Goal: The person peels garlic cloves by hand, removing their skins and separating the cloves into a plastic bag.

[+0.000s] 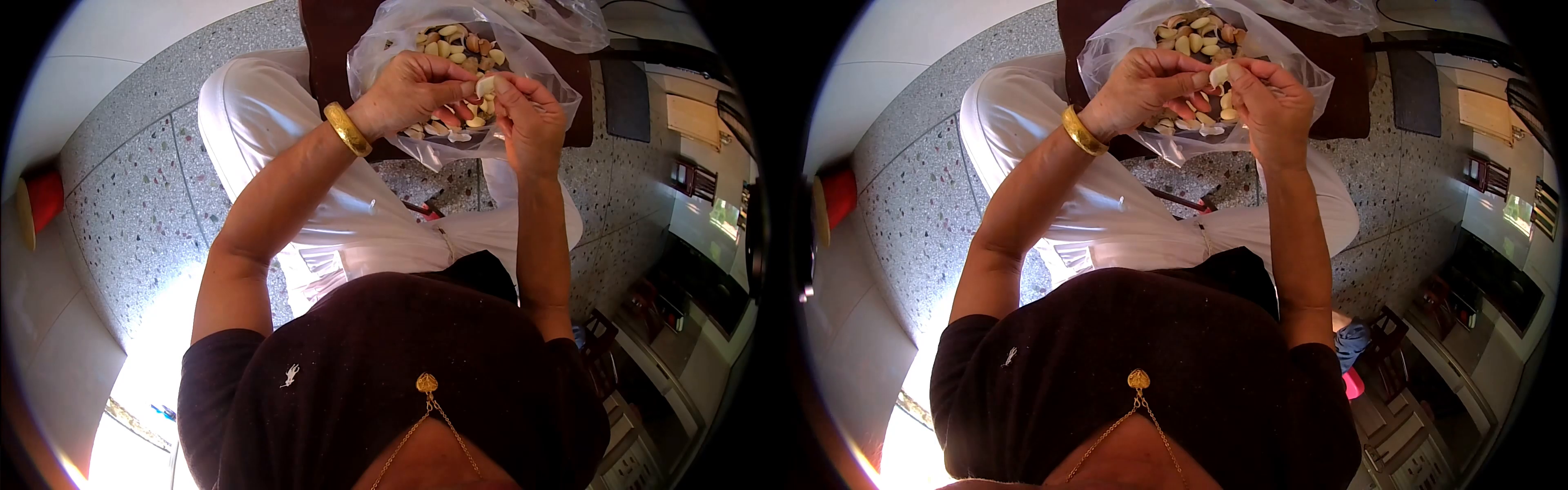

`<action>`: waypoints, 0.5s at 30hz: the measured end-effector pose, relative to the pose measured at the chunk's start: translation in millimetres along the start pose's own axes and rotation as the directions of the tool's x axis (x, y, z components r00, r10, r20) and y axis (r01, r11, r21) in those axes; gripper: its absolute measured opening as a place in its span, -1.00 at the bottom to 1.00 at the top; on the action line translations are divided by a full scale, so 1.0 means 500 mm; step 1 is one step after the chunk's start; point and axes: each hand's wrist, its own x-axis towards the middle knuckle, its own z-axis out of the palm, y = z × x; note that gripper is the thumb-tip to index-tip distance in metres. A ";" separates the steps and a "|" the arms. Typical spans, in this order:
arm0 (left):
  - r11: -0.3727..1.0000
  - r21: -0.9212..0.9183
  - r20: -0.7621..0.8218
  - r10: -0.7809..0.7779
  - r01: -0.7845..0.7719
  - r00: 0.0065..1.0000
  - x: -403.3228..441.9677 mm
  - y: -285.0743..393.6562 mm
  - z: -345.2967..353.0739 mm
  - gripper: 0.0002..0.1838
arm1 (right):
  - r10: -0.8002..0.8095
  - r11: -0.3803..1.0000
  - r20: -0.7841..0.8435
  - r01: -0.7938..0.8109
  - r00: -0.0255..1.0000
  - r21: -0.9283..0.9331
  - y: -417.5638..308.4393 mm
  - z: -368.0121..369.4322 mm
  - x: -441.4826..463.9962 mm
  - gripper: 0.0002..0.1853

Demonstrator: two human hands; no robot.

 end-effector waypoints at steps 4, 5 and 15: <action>1.000 -0.008 -0.005 -0.019 0.019 1.000 -0.002 0.002 0.003 -0.80 | -0.044 0.999 -0.023 0.043 0.999 -0.019 -0.003 0.012 -0.003 -0.89; 1.000 -0.007 -0.001 -0.026 0.026 1.000 -0.002 0.002 0.003 -0.80 | -0.054 0.998 -0.037 0.053 0.998 -0.030 -0.005 0.016 -0.004 -0.90; 0.992 0.116 -0.026 0.058 -0.055 0.998 -0.002 -0.013 0.006 -0.80 | -0.441 0.773 0.070 0.419 0.895 -0.477 0.021 0.029 -0.007 -0.95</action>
